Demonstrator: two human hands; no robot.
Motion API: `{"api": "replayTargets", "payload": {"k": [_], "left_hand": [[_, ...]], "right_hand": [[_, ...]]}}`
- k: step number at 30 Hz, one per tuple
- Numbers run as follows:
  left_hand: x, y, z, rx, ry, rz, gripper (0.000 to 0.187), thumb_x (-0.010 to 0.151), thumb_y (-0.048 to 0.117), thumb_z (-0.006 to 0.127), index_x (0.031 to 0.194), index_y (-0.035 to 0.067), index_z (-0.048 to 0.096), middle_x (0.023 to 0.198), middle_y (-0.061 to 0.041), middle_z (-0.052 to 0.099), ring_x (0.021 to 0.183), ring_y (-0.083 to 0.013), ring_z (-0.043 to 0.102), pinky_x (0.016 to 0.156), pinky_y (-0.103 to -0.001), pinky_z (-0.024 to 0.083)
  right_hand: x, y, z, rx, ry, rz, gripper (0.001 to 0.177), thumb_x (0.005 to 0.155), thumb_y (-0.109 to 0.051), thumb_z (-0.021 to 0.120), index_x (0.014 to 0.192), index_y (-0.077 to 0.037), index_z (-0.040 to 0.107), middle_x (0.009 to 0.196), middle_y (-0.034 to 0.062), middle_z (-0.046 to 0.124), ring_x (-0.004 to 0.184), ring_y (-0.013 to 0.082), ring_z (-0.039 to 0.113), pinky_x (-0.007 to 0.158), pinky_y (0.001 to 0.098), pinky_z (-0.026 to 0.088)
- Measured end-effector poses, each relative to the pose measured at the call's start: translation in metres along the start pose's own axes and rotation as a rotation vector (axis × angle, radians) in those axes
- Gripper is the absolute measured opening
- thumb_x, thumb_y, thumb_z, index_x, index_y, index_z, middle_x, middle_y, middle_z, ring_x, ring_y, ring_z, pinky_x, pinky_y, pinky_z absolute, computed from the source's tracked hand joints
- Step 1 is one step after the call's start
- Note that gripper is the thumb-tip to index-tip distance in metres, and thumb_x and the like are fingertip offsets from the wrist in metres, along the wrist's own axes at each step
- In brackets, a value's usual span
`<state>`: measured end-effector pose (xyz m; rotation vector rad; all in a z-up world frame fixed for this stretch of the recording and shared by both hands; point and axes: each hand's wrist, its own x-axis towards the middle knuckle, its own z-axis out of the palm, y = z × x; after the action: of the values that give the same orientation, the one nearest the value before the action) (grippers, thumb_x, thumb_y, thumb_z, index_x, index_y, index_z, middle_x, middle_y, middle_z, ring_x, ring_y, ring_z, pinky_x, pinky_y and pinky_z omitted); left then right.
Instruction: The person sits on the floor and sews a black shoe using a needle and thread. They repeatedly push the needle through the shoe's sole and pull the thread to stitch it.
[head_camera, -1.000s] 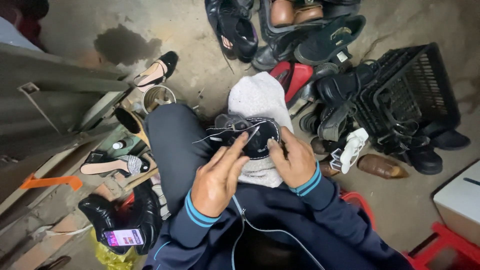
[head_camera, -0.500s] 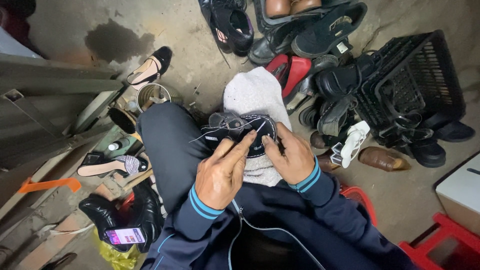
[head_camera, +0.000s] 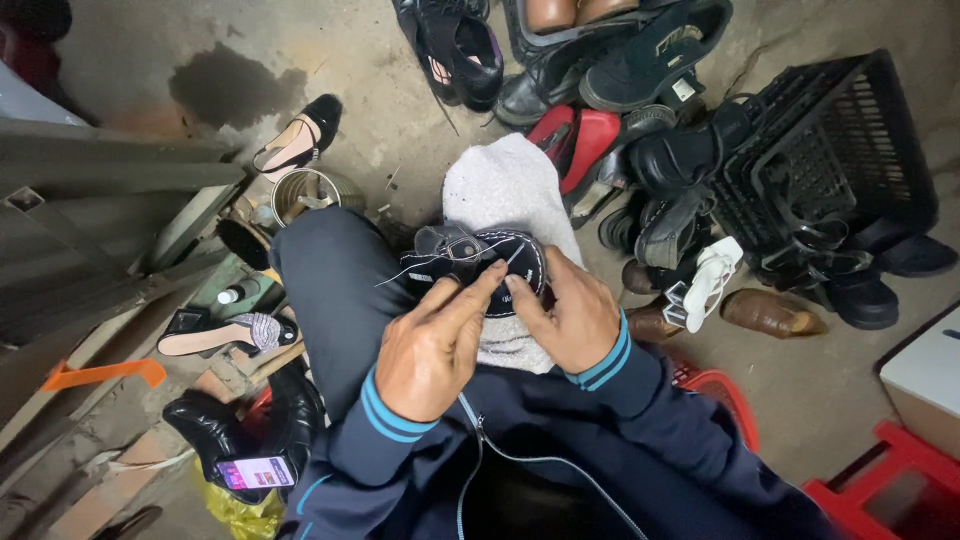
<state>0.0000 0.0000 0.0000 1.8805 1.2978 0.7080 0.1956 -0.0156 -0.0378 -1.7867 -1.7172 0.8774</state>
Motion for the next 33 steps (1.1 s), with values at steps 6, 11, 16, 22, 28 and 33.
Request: {"api": "replayTargets", "payload": {"k": [6,11,16,22,28,33], "left_hand": [[0.001,-0.01,-0.049,0.066,-0.193,-0.103,0.037,0.095,0.021,0.056,0.126,0.03,0.074,0.083,-0.006,0.069,0.073,-0.0356,0.072,0.06,-0.048,0.058],[0.004,-0.019,-0.084,0.127,-0.326,-0.076,0.043,0.094,0.013,0.051,0.129,0.026,0.073,0.076,-0.008,0.07,0.063,-0.0363,0.071,0.055,-0.048,0.058],[0.007,-0.032,-0.095,0.221,-0.449,-0.086,0.045,0.091,0.01,0.051,0.127,0.023,0.075,0.071,-0.01,0.07,0.057,-0.0378,0.07,0.052,-0.05,0.058],[0.029,-0.021,-0.094,0.356,-0.538,-0.056,0.045,0.091,0.012,0.052,0.127,0.025,0.075,0.072,-0.011,0.071,0.053,-0.0377,0.07,0.047,-0.05,0.056],[0.017,-0.026,-0.08,0.367,-0.497,-0.067,0.044,0.09,0.013,0.052,0.126,0.025,0.076,0.073,-0.012,0.072,0.052,-0.0389,0.069,0.044,-0.051,0.055],[0.012,-0.028,-0.078,0.371,-0.417,0.029,0.04,0.092,0.016,0.055,0.125,0.024,0.076,0.077,-0.01,0.073,0.057,-0.0365,0.07,0.046,-0.047,0.056]], "right_hand": [[0.003,-0.031,0.011,-0.229,0.063,-0.206,0.031,0.102,-0.038,0.057,0.083,-0.013,0.06,0.058,0.0022,0.051,0.054,0.0227,0.061,0.052,0.0302,0.053],[0.004,-0.049,0.03,-0.3,0.048,-0.345,0.026,0.098,-0.033,0.062,0.092,-0.008,0.064,0.065,0.0065,0.056,0.06,0.0274,0.065,0.051,0.0378,0.054],[-0.001,-0.05,0.041,-0.349,0.046,-0.367,0.023,0.094,-0.03,0.065,0.097,-0.007,0.066,0.069,0.0044,0.058,0.061,0.0252,0.066,0.05,0.0368,0.055],[0.0,-0.045,0.045,-0.34,-0.023,-0.38,0.032,0.096,-0.03,0.062,0.108,0.0,0.064,0.075,0.0083,0.06,0.061,0.0254,0.066,0.05,0.0352,0.056],[-0.006,-0.038,0.051,-0.445,0.012,-0.405,0.033,0.097,-0.032,0.061,0.108,-0.001,0.065,0.075,0.0036,0.057,0.061,0.018,0.065,0.05,0.0294,0.056],[-0.006,-0.041,0.048,-0.451,0.06,-0.457,0.036,0.097,-0.035,0.056,0.109,-0.002,0.065,0.074,0.0036,0.057,0.061,0.0208,0.067,0.051,0.032,0.056]]}}
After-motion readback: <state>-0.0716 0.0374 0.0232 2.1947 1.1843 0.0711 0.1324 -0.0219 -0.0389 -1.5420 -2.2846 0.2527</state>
